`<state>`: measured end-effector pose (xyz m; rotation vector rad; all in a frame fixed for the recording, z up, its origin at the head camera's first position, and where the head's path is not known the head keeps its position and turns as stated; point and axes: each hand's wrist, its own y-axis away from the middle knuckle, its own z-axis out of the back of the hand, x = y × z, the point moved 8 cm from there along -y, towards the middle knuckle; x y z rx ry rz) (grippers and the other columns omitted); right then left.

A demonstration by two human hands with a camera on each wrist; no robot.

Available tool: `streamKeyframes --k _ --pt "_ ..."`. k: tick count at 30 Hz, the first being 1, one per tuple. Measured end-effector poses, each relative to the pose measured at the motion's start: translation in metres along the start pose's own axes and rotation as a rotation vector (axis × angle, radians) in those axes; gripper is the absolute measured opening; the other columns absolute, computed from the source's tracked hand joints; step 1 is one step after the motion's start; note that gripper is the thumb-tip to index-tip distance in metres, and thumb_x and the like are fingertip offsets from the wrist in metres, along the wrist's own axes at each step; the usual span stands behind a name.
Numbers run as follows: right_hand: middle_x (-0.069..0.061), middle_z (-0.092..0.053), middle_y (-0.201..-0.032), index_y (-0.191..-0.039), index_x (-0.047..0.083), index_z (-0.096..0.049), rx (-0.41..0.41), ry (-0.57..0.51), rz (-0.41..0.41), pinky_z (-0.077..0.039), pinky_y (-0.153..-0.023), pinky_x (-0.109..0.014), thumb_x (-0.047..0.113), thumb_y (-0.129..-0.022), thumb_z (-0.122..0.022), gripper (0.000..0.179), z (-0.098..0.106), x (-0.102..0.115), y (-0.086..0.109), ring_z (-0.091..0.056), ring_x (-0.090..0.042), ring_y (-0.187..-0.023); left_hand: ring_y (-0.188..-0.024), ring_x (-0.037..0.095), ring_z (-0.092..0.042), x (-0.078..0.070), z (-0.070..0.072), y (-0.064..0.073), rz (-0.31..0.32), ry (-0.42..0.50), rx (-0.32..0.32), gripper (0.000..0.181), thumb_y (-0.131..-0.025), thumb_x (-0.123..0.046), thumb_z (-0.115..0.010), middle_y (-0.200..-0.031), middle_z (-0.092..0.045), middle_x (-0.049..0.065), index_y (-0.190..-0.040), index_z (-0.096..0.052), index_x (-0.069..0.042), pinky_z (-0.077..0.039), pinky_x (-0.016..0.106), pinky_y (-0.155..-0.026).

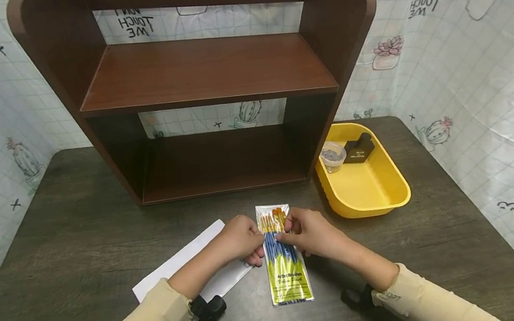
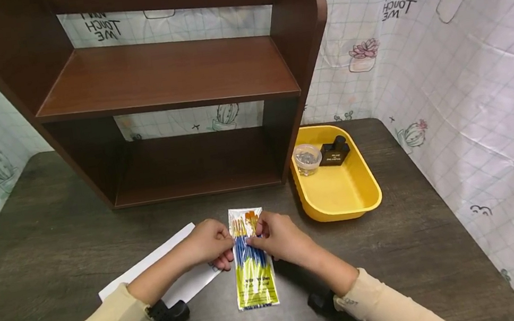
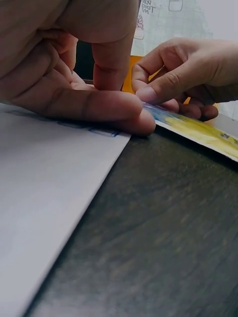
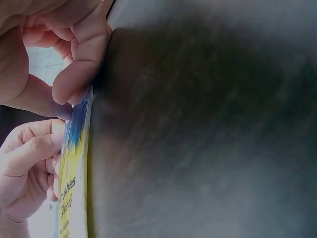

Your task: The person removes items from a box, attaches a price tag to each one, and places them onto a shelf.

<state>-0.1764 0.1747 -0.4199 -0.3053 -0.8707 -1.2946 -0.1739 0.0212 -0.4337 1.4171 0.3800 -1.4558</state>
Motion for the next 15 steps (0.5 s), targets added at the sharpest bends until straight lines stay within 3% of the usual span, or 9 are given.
streamKeyframes --k 15 --pt "-0.003 -0.06 -0.067 -0.095 0.006 -0.059 0.033 -0.017 0.003 -0.054 -0.049 -0.029 0.021 -0.095 -0.077 0.024 0.0021 0.0012 0.0013 -0.059 -0.013 -0.052 -0.05 0.008 -0.064 0.0019 0.0027 -0.0008 -0.039 0.054 -0.02 0.016 -0.097 0.0 -0.053 -0.068 -0.07 0.011 -0.086 -0.064 0.004 -0.056 0.023 -0.05"
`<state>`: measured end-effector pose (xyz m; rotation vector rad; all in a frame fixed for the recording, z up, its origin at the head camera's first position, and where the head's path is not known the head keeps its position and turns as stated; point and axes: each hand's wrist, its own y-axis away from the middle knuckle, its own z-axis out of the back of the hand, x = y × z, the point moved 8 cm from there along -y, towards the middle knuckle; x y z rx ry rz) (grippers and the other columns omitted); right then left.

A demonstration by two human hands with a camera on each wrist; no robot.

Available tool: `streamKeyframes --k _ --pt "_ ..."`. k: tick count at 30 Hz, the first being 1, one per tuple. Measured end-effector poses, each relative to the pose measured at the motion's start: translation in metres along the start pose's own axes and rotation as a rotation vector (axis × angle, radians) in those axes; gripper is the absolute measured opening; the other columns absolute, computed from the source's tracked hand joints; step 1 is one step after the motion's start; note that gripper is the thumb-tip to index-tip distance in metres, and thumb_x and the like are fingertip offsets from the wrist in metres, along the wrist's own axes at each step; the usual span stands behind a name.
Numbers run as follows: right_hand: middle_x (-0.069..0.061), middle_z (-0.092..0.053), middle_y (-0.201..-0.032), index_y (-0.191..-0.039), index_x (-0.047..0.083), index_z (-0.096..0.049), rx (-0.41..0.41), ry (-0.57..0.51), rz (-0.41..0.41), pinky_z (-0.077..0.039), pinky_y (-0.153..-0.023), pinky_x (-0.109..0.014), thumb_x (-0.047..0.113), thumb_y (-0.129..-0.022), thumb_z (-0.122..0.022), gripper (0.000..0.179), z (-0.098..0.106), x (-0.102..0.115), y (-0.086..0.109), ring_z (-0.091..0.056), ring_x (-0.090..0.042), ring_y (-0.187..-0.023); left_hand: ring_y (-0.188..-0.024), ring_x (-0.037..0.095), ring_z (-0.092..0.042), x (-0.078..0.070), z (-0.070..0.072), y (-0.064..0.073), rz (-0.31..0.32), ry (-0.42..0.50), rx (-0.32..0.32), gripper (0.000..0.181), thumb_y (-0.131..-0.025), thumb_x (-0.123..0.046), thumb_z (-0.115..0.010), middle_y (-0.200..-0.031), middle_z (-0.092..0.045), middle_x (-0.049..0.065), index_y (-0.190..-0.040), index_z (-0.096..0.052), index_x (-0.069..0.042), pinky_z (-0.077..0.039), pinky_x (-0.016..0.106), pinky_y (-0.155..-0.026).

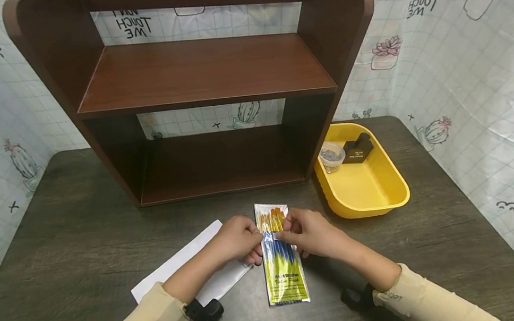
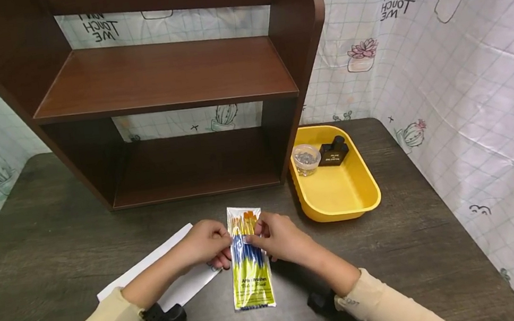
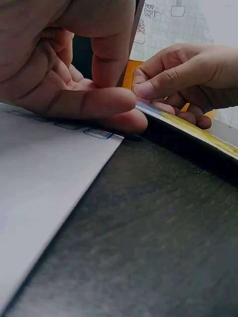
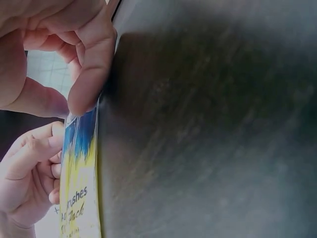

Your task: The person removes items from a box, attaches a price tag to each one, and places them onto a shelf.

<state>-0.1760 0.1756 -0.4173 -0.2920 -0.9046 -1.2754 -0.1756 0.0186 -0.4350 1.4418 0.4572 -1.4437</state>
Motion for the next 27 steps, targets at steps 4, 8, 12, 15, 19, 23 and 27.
streamKeyframes --k 4,8,12,15,19,23,27 --pt "-0.004 -0.062 -0.067 -0.095 0.006 -0.059 0.001 -0.007 0.006 -0.054 -0.049 -0.029 0.025 -0.098 -0.074 0.024 0.002 -0.001 0.004 -0.059 -0.014 -0.052 -0.055 0.009 -0.065 0.002 0.002 -0.002 -0.014 0.069 -0.029 0.013 -0.097 0.0 -0.054 -0.071 -0.065 0.009 -0.091 -0.063 0.005 -0.059 0.023 -0.055" --pt "-0.005 -0.064 -0.068 -0.096 0.006 -0.062 0.03 -0.027 0.004 -0.055 -0.051 -0.03 0.028 -0.1 -0.071 0.025 0.001 -0.001 0.011 -0.06 -0.014 -0.055 -0.063 0.01 -0.066 0.003 0.003 -0.002 -0.026 0.16 -0.035 0.011 -0.095 0.0 -0.052 -0.077 -0.061 0.005 -0.094 -0.061 0.005 -0.063 0.027 -0.065" --pt "-0.007 -0.067 -0.071 -0.097 0.004 -0.065 0.056 -0.051 0.0 -0.057 -0.053 -0.031 0.028 -0.101 -0.07 0.024 -0.002 0.002 0.016 -0.063 -0.014 -0.059 -0.068 0.01 -0.067 0.004 0.004 -0.003 -0.036 0.235 -0.04 0.009 -0.093 -0.002 -0.05 -0.08 -0.064 0.005 -0.092 -0.058 0.002 -0.064 0.028 -0.069" --pt "-0.007 -0.069 -0.076 -0.098 0.004 -0.066 0.057 -0.065 -0.008 -0.059 -0.055 -0.032 0.028 -0.101 -0.07 0.025 -0.002 0.002 0.019 -0.065 -0.015 -0.062 -0.071 0.011 -0.067 0.004 0.007 -0.004 -0.048 0.267 -0.059 0.008 -0.093 -0.003 -0.049 -0.083 -0.066 0.005 -0.092 -0.057 0.0 -0.064 0.028 -0.071" --pt "-0.007 -0.071 -0.081 -0.101 0.002 -0.066 0.044 -0.084 -0.006 -0.06 -0.056 -0.031 0.029 -0.101 -0.071 0.027 -0.003 0.002 0.022 -0.066 -0.015 -0.064 -0.073 0.011 -0.065 0.004 0.012 -0.005 -0.083 0.303 -0.097 0.007 -0.092 -0.002 -0.049 -0.083 -0.063 0.003 -0.089 -0.055 -0.002 -0.064 0.029 -0.074" --pt "-0.008 -0.072 -0.082 -0.105 0.0 -0.066 0.038 -0.117 0.009 -0.06 -0.057 -0.03 0.028 -0.1 -0.071 0.029 -0.005 0.003 0.026 -0.067 -0.014 -0.066 -0.074 0.011 -0.064 0.002 0.019 -0.005 -0.117 0.346 -0.129 0.009 -0.093 -0.001 -0.049 -0.08 -0.06 0.0 -0.086 -0.054 -0.004 -0.063 0.027 -0.074" --pt "-0.011 -0.073 -0.088 -0.111 -0.006 -0.065 0.037 -0.174 0.081 -0.06 -0.059 -0.029 0.023 -0.101 -0.07 0.031 -0.007 0.01 0.031 -0.069 -0.012 -0.069 -0.076 0.01 -0.065 0.0 0.024 -0.005 -0.121 0.402 -0.145 0.011 -0.097 -0.001 -0.048 -0.083 -0.062 0.001 -0.088 -0.054 -0.004 -0.061 0.024 -0.073"
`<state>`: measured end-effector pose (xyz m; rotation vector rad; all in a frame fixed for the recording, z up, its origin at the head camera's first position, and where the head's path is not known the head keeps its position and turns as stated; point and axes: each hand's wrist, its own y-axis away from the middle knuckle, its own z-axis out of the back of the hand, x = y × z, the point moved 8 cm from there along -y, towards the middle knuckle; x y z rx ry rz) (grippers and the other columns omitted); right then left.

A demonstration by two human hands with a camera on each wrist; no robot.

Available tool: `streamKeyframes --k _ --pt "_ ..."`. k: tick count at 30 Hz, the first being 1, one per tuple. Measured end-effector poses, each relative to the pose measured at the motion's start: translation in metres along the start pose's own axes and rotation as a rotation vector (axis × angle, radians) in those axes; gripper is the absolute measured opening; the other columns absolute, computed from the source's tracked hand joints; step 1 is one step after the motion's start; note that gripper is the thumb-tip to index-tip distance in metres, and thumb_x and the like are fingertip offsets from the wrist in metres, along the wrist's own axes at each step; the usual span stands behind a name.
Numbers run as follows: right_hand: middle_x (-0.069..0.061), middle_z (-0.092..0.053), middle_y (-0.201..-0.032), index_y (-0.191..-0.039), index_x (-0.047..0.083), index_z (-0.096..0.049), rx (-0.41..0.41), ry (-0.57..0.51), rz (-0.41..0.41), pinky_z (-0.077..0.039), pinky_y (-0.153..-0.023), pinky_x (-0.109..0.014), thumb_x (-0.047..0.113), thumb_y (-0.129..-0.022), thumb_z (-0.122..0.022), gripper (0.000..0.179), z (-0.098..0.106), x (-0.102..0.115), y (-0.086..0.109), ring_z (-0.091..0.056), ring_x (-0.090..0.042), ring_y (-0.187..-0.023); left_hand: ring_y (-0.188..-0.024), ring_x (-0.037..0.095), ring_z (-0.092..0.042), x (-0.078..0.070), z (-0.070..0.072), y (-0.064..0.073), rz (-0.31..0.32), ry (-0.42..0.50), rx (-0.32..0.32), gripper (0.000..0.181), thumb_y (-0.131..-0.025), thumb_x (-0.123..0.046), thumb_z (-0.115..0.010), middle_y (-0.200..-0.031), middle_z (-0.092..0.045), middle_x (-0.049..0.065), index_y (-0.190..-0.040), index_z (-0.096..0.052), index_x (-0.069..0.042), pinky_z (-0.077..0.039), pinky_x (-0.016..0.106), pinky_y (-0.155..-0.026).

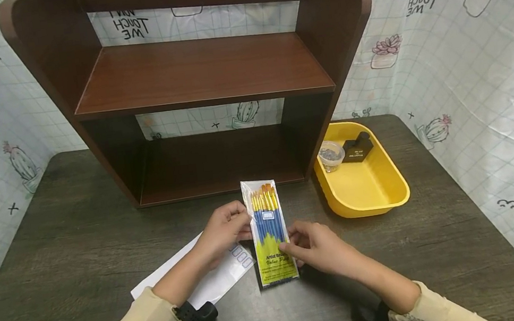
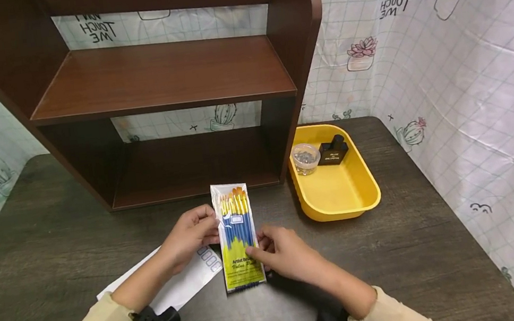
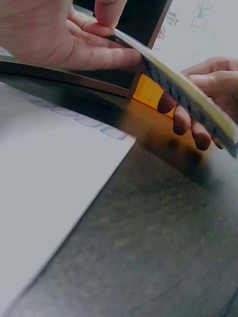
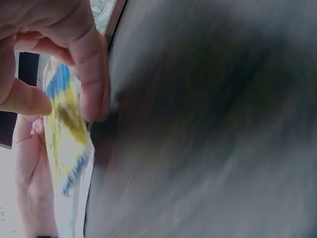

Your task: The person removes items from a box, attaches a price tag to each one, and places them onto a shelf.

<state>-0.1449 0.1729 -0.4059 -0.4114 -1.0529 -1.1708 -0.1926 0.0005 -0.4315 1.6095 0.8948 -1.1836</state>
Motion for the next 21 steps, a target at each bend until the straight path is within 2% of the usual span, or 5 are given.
streamKeyframes --k 3,5,11,15,21 --pt "-0.015 -0.074 -0.09 -0.115 -0.01 -0.063 -0.002 -0.061 0.056 -0.057 -0.058 -0.027 0.016 -0.1 -0.07 0.031 -0.002 0.005 0.004 -0.067 -0.008 -0.069 -0.078 0.009 -0.065 -0.004 0.003 0.001 -0.004 0.047 -0.004 0.011 -0.1 -0.002 -0.048 -0.086 -0.063 0.001 -0.092 -0.054 -0.003 -0.06 0.023 -0.073" --pt "-0.019 -0.075 -0.091 -0.118 -0.014 -0.061 0.011 -0.145 0.062 -0.059 -0.06 -0.028 0.012 -0.1 -0.069 0.032 -0.004 0.006 0.007 -0.068 -0.008 -0.07 -0.08 0.009 -0.066 -0.007 0.005 0.002 -0.017 0.087 0.001 0.009 -0.101 -0.002 -0.047 -0.087 -0.065 0.001 -0.094 -0.054 -0.002 -0.06 0.022 -0.074" --pt "-0.038 -0.071 -0.104 -0.125 -0.023 -0.051 0.098 -0.415 0.009 -0.065 -0.075 -0.033 0.006 -0.103 -0.063 0.038 -0.012 0.0 0.014 -0.077 -0.014 -0.08 -0.08 0.01 -0.067 -0.013 0.012 0.003 -0.043 0.152 -0.036 0.008 -0.101 -0.002 -0.047 -0.088 -0.066 0.002 -0.097 -0.053 -0.001 -0.061 0.024 -0.076" --pt "-0.043 -0.068 -0.107 -0.125 -0.024 -0.05 0.111 -0.452 0.02 -0.064 -0.076 -0.029 0.005 -0.104 -0.062 0.038 -0.014 -0.002 0.016 -0.077 -0.012 -0.081 -0.079 0.01 -0.067 -0.012 0.015 0.003 -0.034 0.145 -0.062 0.008 -0.101 -0.003 -0.047 -0.088 -0.067 0.002 -0.097 -0.054 0.0 -0.062 0.025 -0.077" --pt "-0.035 -0.071 -0.103 -0.127 -0.025 -0.049 0.086 -0.462 0.052 -0.064 -0.075 -0.027 0.003 -0.103 -0.062 0.039 -0.013 0.0 0.018 -0.076 -0.011 -0.08 -0.081 0.01 -0.069 -0.016 0.02 0.007 -0.055 0.114 -0.048 0.007 -0.102 -0.003 -0.051 -0.086 -0.07 0.0 -0.101 -0.056 0.002 -0.064 0.028 -0.08"
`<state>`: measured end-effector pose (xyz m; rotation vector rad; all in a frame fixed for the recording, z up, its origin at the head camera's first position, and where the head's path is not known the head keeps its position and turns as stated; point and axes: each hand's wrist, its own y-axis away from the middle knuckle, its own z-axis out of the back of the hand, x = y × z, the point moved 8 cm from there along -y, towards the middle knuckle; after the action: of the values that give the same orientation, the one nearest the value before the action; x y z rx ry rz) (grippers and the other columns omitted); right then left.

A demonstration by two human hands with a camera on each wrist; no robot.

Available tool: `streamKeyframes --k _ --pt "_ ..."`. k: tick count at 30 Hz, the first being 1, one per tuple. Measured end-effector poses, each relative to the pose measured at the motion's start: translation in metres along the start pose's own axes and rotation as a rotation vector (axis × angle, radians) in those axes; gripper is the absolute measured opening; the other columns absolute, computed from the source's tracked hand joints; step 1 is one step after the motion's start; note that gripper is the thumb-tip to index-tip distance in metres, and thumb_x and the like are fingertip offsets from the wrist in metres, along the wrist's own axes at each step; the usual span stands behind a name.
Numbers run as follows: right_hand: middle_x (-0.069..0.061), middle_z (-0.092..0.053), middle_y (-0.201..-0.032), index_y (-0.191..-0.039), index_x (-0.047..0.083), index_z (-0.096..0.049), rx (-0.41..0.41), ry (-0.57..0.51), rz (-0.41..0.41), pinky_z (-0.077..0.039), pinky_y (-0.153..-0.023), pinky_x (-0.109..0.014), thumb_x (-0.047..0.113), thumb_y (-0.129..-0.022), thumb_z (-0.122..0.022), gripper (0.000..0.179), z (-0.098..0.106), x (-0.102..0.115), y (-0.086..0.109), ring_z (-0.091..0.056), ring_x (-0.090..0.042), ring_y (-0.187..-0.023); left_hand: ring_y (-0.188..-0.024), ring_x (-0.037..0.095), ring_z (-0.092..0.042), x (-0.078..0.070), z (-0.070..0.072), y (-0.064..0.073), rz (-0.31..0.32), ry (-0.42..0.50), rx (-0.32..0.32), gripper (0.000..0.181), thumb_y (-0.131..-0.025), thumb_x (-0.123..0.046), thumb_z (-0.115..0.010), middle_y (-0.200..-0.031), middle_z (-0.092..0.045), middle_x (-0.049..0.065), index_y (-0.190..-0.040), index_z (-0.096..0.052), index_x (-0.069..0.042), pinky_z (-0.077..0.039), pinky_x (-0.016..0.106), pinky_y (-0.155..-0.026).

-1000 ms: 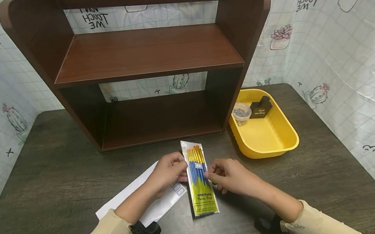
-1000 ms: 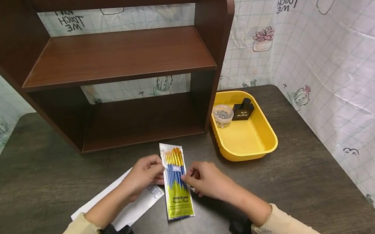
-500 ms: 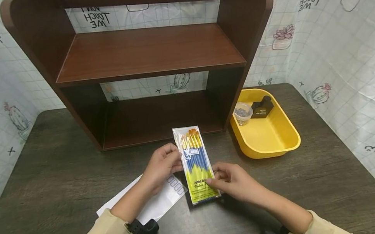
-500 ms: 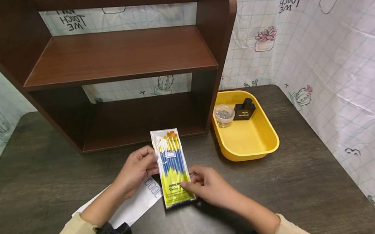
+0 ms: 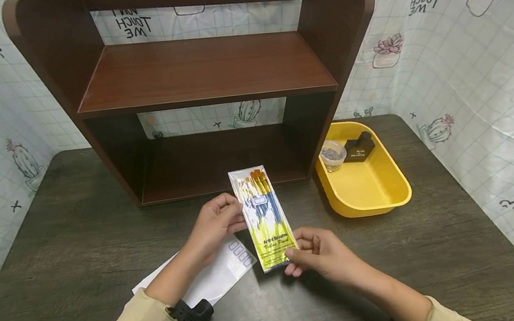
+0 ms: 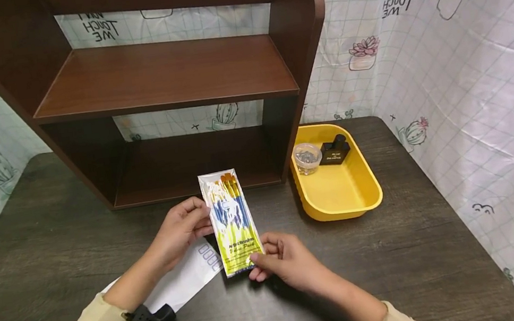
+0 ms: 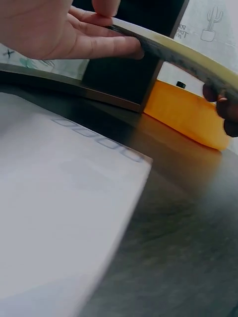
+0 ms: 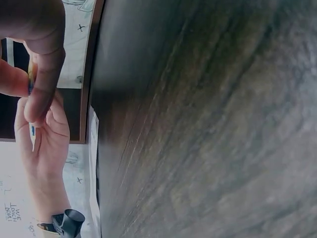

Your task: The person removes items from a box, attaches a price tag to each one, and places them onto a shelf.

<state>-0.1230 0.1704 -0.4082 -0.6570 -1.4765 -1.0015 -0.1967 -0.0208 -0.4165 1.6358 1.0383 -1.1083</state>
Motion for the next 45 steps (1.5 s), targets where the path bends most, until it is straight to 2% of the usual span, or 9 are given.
streamKeyframes --k 4,8,14,18,22,27,32,40,45 --pt "-0.036 -0.069 -0.103 -0.128 -0.025 -0.048 -0.009 -0.008 0.036 -0.064 -0.074 -0.027 0.002 -0.103 -0.06 0.038 0.0 0.005 0.001 -0.076 -0.009 -0.079 -0.083 0.01 -0.072 -0.009 0.01 0.001 -0.053 -0.035 -0.001 0.01 -0.104 -0.003 -0.054 -0.088 -0.073 0.001 -0.105 -0.057 0.007 -0.064 0.031 -0.084" --pt "-0.041 -0.067 -0.104 -0.129 -0.024 -0.049 -0.008 0.001 0.068 -0.064 -0.073 -0.028 0.001 -0.103 -0.06 0.038 -0.001 0.01 0.001 -0.075 -0.008 -0.078 -0.087 0.016 -0.077 -0.028 0.033 0.002 -0.163 -0.161 -0.08 0.011 -0.104 -0.003 -0.057 -0.099 -0.076 0.02 -0.108 -0.059 0.008 -0.064 0.027 -0.082" --pt "-0.043 -0.066 -0.105 -0.128 -0.021 -0.052 0.003 0.031 0.073 -0.064 -0.074 -0.03 0.004 -0.104 -0.061 0.036 -0.008 0.02 0.005 -0.075 -0.009 -0.078 -0.077 0.01 -0.073 -0.089 0.086 0.025 -0.503 -0.701 -0.409 0.012 -0.104 -0.011 -0.061 -0.093 -0.073 0.017 -0.105 -0.062 0.001 -0.053 0.01 -0.066" --pt "-0.04 -0.068 -0.107 -0.129 -0.02 -0.052 0.014 0.026 0.078 -0.064 -0.074 -0.031 0.006 -0.104 -0.061 0.037 -0.012 0.027 0.009 -0.076 -0.01 -0.08 -0.067 -0.011 -0.056 -0.118 0.118 0.044 -0.612 -0.776 -0.599 0.015 -0.103 -0.012 -0.062 -0.086 -0.069 0.016 -0.103 -0.062 0.003 -0.045 0.006 -0.061" --pt "-0.036 -0.07 -0.109 -0.129 -0.019 -0.053 0.02 0.031 0.107 -0.065 -0.075 -0.032 0.005 -0.104 -0.061 0.036 -0.014 0.036 0.012 -0.075 -0.011 -0.08 -0.067 -0.011 -0.045 -0.133 0.144 0.058 -0.677 -0.791 -0.768 0.019 -0.101 -0.013 -0.065 -0.08 -0.063 0.013 -0.096 -0.059 0.005 -0.038 0.008 -0.064" --pt "-0.033 -0.072 -0.108 -0.129 -0.014 -0.056 0.028 0.05 0.149 -0.065 -0.075 -0.035 0.004 -0.104 -0.062 0.032 -0.017 0.05 0.018 -0.076 -0.012 -0.08 -0.077 -0.008 -0.044 -0.137 0.171 0.065 -0.675 -0.714 -0.901 0.022 -0.097 -0.018 -0.07 -0.087 -0.046 -0.016 -0.093 -0.052 -0.006 -0.037 0.015 -0.074" --pt "-0.031 -0.073 -0.102 -0.126 -0.009 -0.059 0.033 0.08 0.221 -0.065 -0.073 -0.039 0.002 -0.103 -0.061 0.026 -0.018 0.073 0.024 -0.077 -0.017 -0.078 -0.089 -0.01 -0.051 -0.134 0.185 0.059 -0.624 -0.647 -0.886 0.029 -0.095 -0.021 -0.073 -0.101 -0.045 -0.029 -0.116 -0.058 -0.006 -0.045 0.01 -0.076" --pt "-0.021 -0.076 -0.099 -0.126 -0.009 -0.058 0.009 0.134 0.351 -0.065 -0.072 -0.039 -0.001 -0.103 -0.061 0.025 -0.015 0.116 0.025 -0.076 -0.015 -0.078 -0.092 -0.015 -0.052 -0.126 0.186 0.043 -0.523 -0.677 -0.803 0.044 -0.097 -0.023 -0.069 -0.125 -0.07 0.015 -0.138 -0.062 -0.008 -0.043 0.004 -0.075" --pt "-0.004 -0.078 -0.097 -0.125 -0.011 -0.057 -0.05 0.171 0.37 -0.065 -0.074 -0.039 0.001 -0.102 -0.062 0.025 -0.004 0.142 0.02 -0.076 -0.017 -0.078 -0.086 -0.018 -0.051 -0.129 0.184 0.045 -0.544 -0.7 -0.843 0.035 -0.098 -0.015 -0.067 -0.117 -0.074 0.018 -0.132 -0.066 -0.005 -0.041 0.002 -0.074"
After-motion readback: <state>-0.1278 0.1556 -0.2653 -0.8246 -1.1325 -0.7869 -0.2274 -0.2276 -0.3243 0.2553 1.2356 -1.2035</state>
